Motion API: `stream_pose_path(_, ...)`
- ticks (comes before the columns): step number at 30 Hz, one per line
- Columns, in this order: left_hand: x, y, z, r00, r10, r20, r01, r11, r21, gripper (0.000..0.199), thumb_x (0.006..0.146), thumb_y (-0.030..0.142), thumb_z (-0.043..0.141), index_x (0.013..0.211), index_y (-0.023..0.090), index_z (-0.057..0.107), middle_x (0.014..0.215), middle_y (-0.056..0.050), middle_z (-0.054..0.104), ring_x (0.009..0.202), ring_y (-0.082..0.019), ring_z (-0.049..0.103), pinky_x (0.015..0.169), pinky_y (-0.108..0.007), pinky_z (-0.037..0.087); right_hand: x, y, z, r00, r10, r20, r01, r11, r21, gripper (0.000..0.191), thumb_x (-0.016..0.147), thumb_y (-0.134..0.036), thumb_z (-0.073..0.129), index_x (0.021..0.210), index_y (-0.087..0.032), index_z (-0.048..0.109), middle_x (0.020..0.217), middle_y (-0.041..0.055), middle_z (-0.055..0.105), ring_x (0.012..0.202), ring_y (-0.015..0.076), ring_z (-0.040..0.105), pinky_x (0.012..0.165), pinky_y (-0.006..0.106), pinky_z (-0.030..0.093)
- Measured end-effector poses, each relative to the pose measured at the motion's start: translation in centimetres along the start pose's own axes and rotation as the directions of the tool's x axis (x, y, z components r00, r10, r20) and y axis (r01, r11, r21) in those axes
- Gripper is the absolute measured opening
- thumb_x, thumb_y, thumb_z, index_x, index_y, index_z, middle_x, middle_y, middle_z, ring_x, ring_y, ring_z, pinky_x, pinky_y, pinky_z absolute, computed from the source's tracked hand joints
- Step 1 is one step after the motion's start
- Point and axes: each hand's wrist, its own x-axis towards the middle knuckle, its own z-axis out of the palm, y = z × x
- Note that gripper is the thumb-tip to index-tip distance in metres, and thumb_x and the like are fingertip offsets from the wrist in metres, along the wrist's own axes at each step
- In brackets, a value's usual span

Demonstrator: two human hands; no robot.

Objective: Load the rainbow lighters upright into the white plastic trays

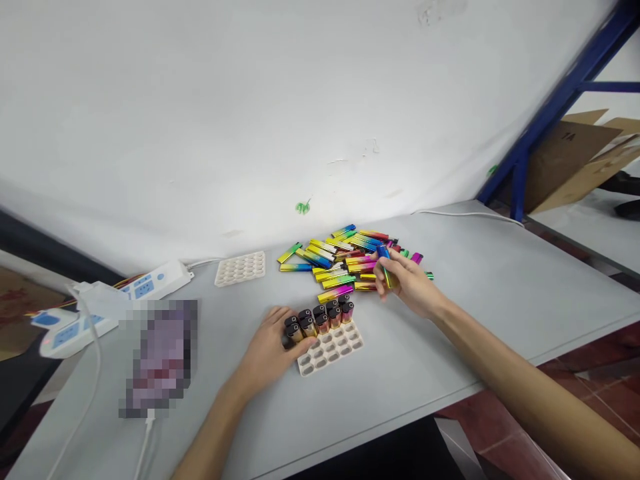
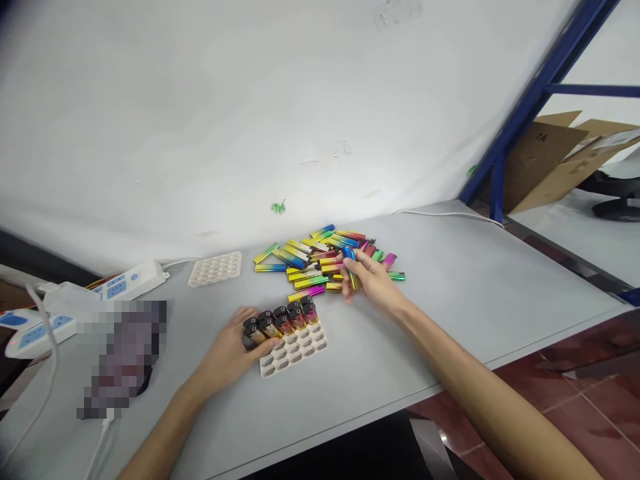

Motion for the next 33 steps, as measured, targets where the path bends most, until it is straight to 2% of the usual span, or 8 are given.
stream_pose_path(2,0.0,-0.1,0.0,1.0,-0.007,0.009,0.007,1.0,0.004,0.027,0.086,0.047,0.064,0.091,0.021,0.061,0.095,-0.004,0.062,0.099,-0.026,0.057,0.081,-0.039,0.049,0.1,0.5,0.3,1.0,0.005,-0.016,-0.005,1.0,0.003,0.026,0.087,-0.044,0.064,0.094,-0.024,0.049,0.068,-0.0068,0.047,0.047,0.0078,0.038,0.042,0.021,0.03)
stream_pose_path(4,0.0,-0.2,0.1,1.0,-0.003,0.02,0.002,1.0,0.011,0.026,0.087,0.047,0.063,0.089,0.021,0.06,0.095,-0.004,0.062,0.099,-0.026,0.057,0.081,-0.039,0.049,0.1,1.0,0.3,1.0,0.001,-0.019,-0.001,1.0,0.009,0.027,0.088,-0.046,0.062,0.09,-0.023,0.047,0.066,-0.0069,0.046,0.045,0.0066,0.029,0.041,0.021,0.021)
stream_pose_path(6,0.0,-0.3,0.2,0.999,0.007,0.031,-0.008,1.0,0.017,0.025,0.088,0.046,0.063,0.086,0.021,0.059,0.094,-0.004,0.062,0.099,-0.026,0.057,0.082,-0.039,0.048,0.0,1.3,0.0,1.0,-0.004,-0.011,0.004,1.0,0.014,0.033,0.091,-0.054,0.054,0.088,-0.022,0.048,0.06,-0.0061,0.045,0.045,0.0074,0.024,0.044,0.023,0.018)
stream_pose_path(9,0.1,-0.3,0.2,0.999,0.016,0.036,-0.017,1.0,0.021,0.024,0.088,0.044,0.063,0.084,0.021,0.058,0.095,-0.004,0.062,0.098,-0.025,0.057,0.083,-0.039,0.048,-0.2,1.6,-0.3,1.0,0.01,0.006,-0.011,1.0,0.024,0.054,0.091,-0.07,0.037,0.076,-0.021,0.051,0.051,-0.0059,0.032,0.045,0.0091,0.018,0.045,0.027,0.016)
stream_pose_path(12,0.1,-0.2,0.2,1.0,0.016,0.022,-0.017,1.0,0.025,0.024,0.087,0.044,0.063,0.084,0.021,0.058,0.094,-0.004,0.062,0.097,-0.025,0.057,0.082,-0.039,0.048,-0.5,1.7,-0.3,0.999,0.039,0.0,-0.038,0.998,0.055,0.06,0.09,-0.072,0.036,0.058,-0.022,0.042,0.049,-0.006,0.019,0.045,0.0097,0.012,0.046,0.028,0.012)
stream_pose_path(20,0.2,-0.3,0.1,0.999,0.016,0.029,-0.016,1.0,0.017,0.024,0.088,0.045,0.061,0.087,0.022,0.056,0.091,-0.003,0.06,0.093,-0.025,0.056,0.081,-0.039,0.049,-0.6,2.6,-0.2,0.993,0.116,-0.038,-0.112,0.989,0.095,0.052,0.09,-0.055,0.039,0.049,-0.023,0.034,0.044,-0.0058,0.017,0.042,0.009,0.008,0.042,0.027,0.008)
stream_pose_path(28,0.2,-0.1,0.0,0.999,0.006,0.044,-0.006,1.0,0.005,0.024,0.088,0.045,0.061,0.083,0.022,0.056,0.092,-0.003,0.061,0.096,-0.025,0.056,0.083,-0.039,0.048,-0.6,2.2,0.0,0.992,0.126,-0.008,-0.124,0.985,0.12,0.06,0.09,-0.067,0.041,0.051,-0.021,0.037,0.045,-0.0075,0.016,0.042,0.0079,0.009,0.042,0.025,0.008)
stream_pose_path(33,0.2,-0.1,0.0,0.999,0.021,0.024,-0.021,1.0,0.014,0.024,0.088,0.046,0.062,0.083,0.022,0.059,0.091,-0.003,0.062,0.095,-0.025,0.057,0.082,-0.038,0.049,-0.6,2.5,-0.2,0.992,0.124,-0.005,-0.123,0.986,0.116,0.054,0.089,-0.06,0.042,0.051,-0.022,0.036,0.043,-0.007,0.018,0.041,0.0079,0.008,0.041,0.025,0.008)
